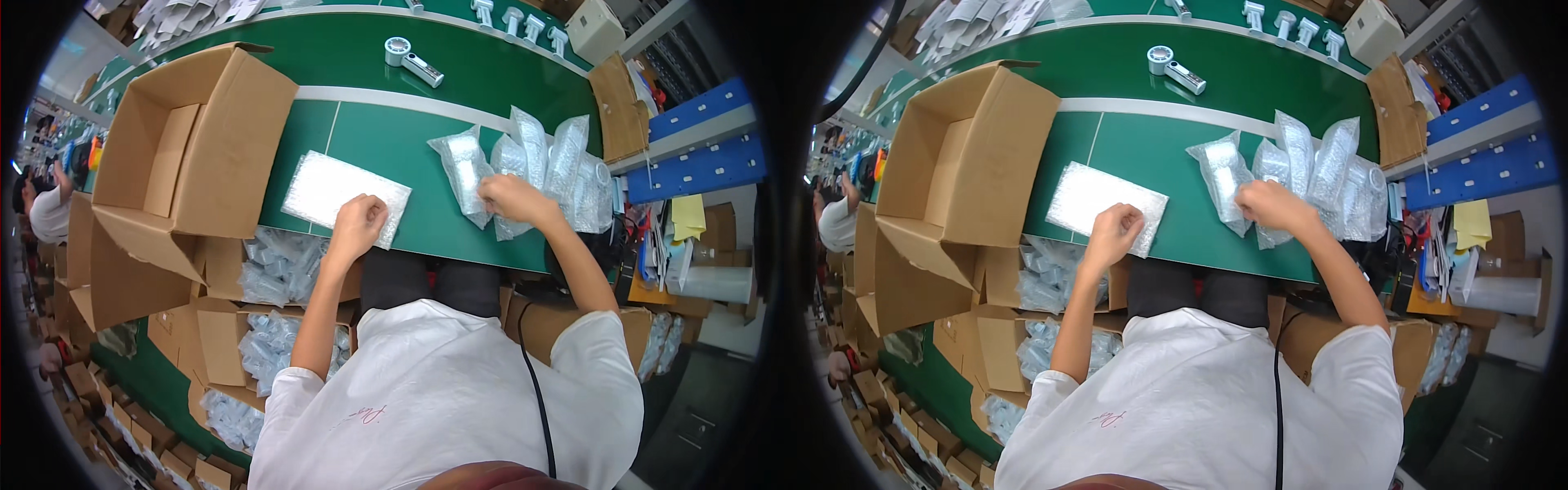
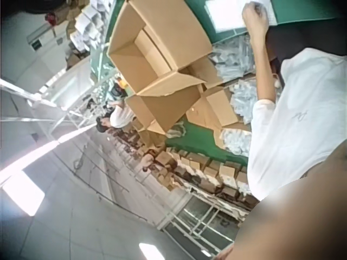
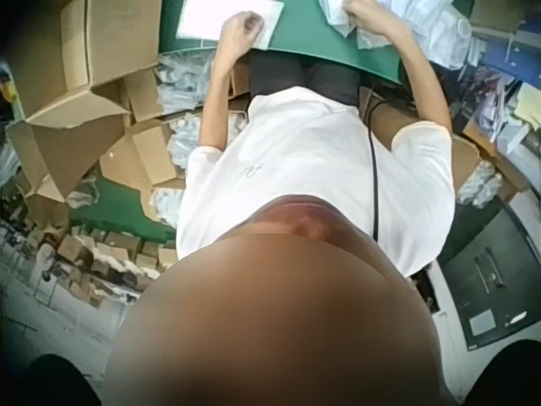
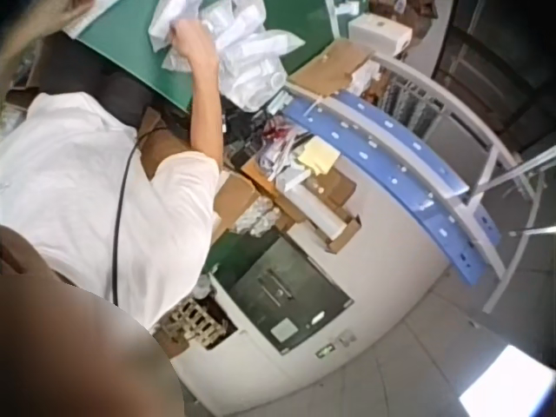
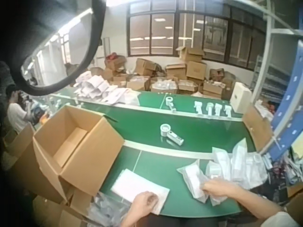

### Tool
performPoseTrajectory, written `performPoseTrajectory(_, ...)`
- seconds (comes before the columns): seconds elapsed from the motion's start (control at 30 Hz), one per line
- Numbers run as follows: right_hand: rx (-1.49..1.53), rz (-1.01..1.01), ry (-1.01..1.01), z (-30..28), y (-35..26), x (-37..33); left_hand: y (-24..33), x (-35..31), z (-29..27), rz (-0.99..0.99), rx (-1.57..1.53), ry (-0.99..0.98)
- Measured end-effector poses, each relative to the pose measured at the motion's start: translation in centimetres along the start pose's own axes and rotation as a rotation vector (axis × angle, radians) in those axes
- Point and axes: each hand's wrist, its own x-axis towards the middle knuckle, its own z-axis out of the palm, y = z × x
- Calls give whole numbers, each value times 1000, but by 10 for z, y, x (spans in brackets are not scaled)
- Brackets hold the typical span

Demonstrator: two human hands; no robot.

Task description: Packaging handheld electronic fans or massagers into plastic bags and bubble wrap sleeves at a factory workstation.

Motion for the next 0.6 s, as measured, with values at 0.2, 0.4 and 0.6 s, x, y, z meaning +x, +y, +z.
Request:
performPoseTrajectory(0.2, 195, 11, 237, -80, 29, 101, 13, -3, -6, -61, 121, -34)
performPoseTrajectory(0.4, -312, 358, 875, -28, 70, 243, 12, -5, -6, -61, 153, -18)
performPoseTrajectory(0.6, 615, 501, 562, -18, 34, 215, -6, -7, -16, -129, -128, -32)
